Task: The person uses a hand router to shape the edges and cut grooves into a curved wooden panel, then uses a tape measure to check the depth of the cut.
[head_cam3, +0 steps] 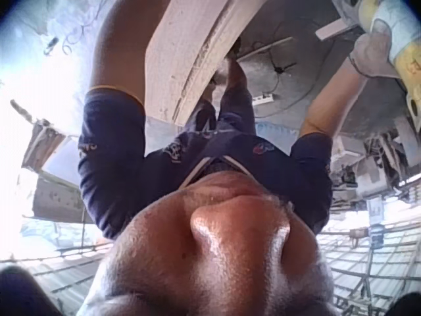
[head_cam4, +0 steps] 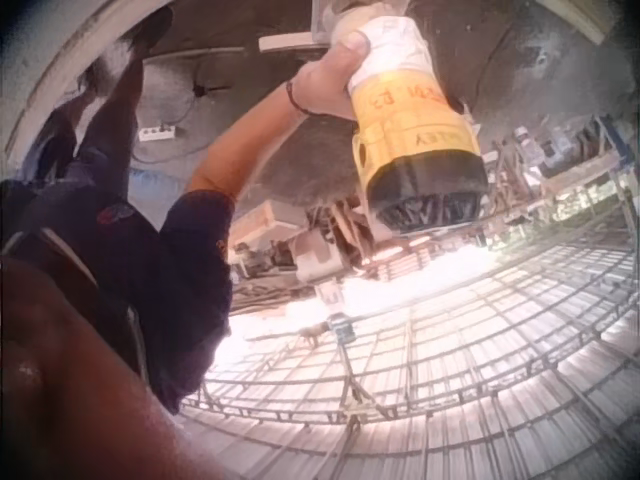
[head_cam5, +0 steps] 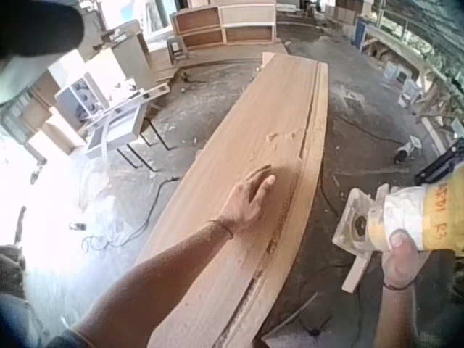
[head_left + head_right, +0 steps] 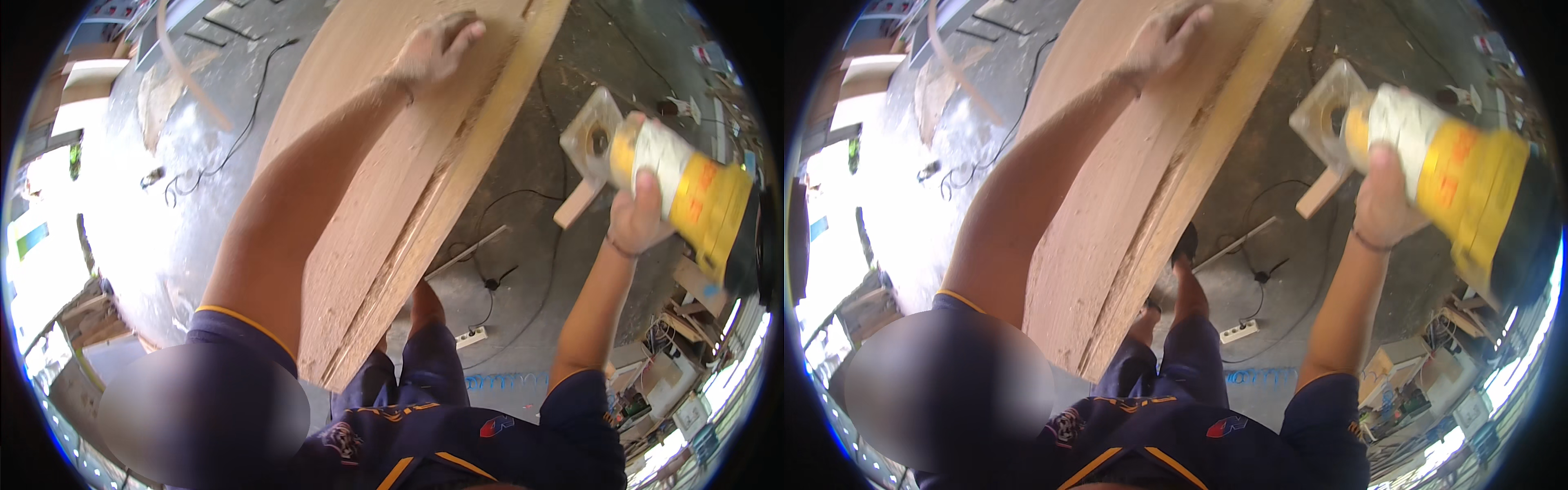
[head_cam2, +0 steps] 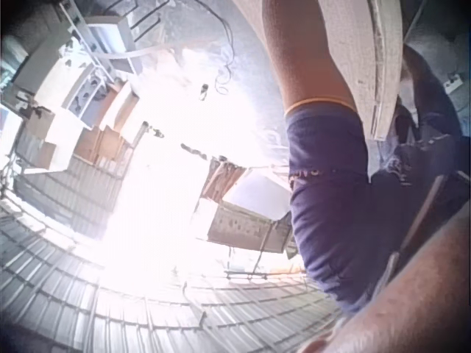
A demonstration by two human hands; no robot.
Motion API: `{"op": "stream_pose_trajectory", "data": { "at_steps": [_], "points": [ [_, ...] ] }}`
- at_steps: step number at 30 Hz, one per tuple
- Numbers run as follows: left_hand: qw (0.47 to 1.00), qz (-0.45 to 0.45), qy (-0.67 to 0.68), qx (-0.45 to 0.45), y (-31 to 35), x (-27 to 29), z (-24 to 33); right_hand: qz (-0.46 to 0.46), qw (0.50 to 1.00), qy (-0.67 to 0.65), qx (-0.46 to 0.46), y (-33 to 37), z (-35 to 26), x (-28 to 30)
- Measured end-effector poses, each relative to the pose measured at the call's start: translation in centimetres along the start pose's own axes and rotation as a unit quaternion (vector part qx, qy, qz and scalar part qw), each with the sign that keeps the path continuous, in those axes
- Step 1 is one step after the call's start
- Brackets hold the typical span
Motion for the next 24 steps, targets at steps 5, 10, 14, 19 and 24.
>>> {"op": "stream_pose_trajectory", "data": {
  "at_steps": [5, 10, 14, 19, 24],
  "points": [
    [0.996, -0.079, 0.021, -0.017, 15.3, 3.1, 4.5, -0.063, 0.996, 0.007, -0.059, 10.6, -3.0, -4.0],
    [0.991, -0.130, 0.007, 0.018, 28.3, 7.0, 8.2, -0.085, 0.992, 0.008, -0.090, 19.6, -6.2, -8.7],
    [0.989, -0.145, -0.009, 0.037, 35.4, 8.5, 10.3, -0.149, 0.984, 0.005, -0.094, 25.8, -9.3, -12.4],
    [0.982, -0.186, -0.018, -0.010, 39.0, 9.8, 12.3, -0.200, 0.973, 0.084, -0.081, 30.8, -12.5, -17.1],
    [0.977, -0.200, -0.047, -0.059, 38.9, 8.3, 13.0, -0.169, 0.981, 0.070, -0.066, 33.3, -12.5, -17.0]
  ]
}}
Point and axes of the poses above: each hand's wrist, its own y-axis away from the middle knuckle, its own x-axis out of the back of the hand, z = x × y, the point moved 10 cm from there along -y, towards the middle knuckle, and after that the axes turned 6 degrees about -x, right-handed, at the moved point
